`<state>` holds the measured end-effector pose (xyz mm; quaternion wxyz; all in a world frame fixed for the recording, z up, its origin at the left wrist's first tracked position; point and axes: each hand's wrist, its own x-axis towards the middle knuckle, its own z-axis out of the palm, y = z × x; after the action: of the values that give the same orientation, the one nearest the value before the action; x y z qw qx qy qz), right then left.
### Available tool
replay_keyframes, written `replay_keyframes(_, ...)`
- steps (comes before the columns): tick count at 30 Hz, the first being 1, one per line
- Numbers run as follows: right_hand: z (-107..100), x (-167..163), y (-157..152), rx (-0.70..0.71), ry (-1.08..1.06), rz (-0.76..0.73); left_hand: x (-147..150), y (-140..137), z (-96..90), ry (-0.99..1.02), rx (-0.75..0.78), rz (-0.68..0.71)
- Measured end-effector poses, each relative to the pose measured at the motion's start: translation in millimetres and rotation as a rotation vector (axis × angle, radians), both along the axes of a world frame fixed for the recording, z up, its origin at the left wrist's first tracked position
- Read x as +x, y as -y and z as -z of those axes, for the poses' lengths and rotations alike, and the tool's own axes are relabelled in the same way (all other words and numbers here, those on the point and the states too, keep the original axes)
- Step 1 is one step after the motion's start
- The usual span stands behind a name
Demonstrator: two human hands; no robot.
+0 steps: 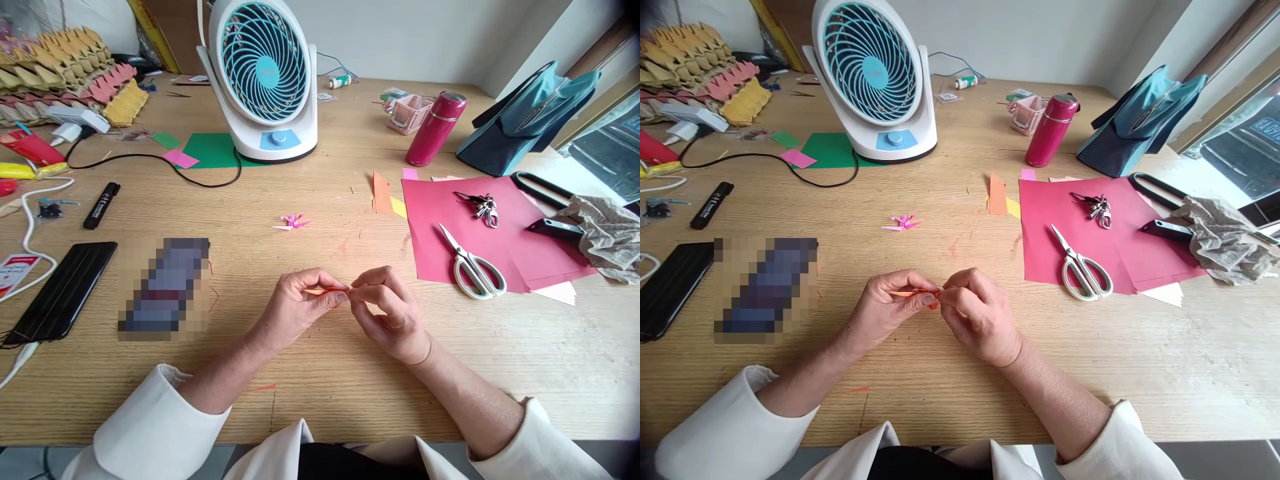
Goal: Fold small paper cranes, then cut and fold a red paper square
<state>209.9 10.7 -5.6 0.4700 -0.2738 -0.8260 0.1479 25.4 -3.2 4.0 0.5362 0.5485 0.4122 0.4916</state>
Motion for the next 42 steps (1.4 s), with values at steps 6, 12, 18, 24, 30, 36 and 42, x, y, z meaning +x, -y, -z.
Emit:
replay_keyframes(6, -1.8, 1.1, 0.3, 0.028, 0.016, 0.005, -2.2, 2.1, -0.6, -0.107, 0.067, -0.029)
replay_keyframes(12, -0.8, 2.1, -0.3, 0.057, 0.051, 0.01, -2.8, 2.7, -2.9, -0.076, 0.017, -0.016)
replay_keyframes(18, -1.9, 5.0, -0.9, 0.123, 0.072, 0.021, -0.5, 2.3, -4.7, 0.026, -0.101, 0.018)
replay_keyframes(24, -2.3, 5.5, -0.5, 0.108, 0.065, 0.024, -3.1, 2.6, -3.1, -0.121, 0.074, -0.02)
replay_keyframes(30, -2.2, 5.3, -0.2, 0.11, 0.055, 0.026, -4.4, 3.6, -4.6, -0.18, 0.133, -0.035)
replay_keyframes(36, -3.2, 4.3, 0.3, 0.115, 0.047, 0.047, -1.5, 5.1, -4.5, -0.174, 0.137, -0.068)
replay_keyframes(42, -2.8, 4.7, 1.0, 0.106, 0.056, 0.048, -0.6, 6.9, -3.8, -0.16, 0.141, -0.098)
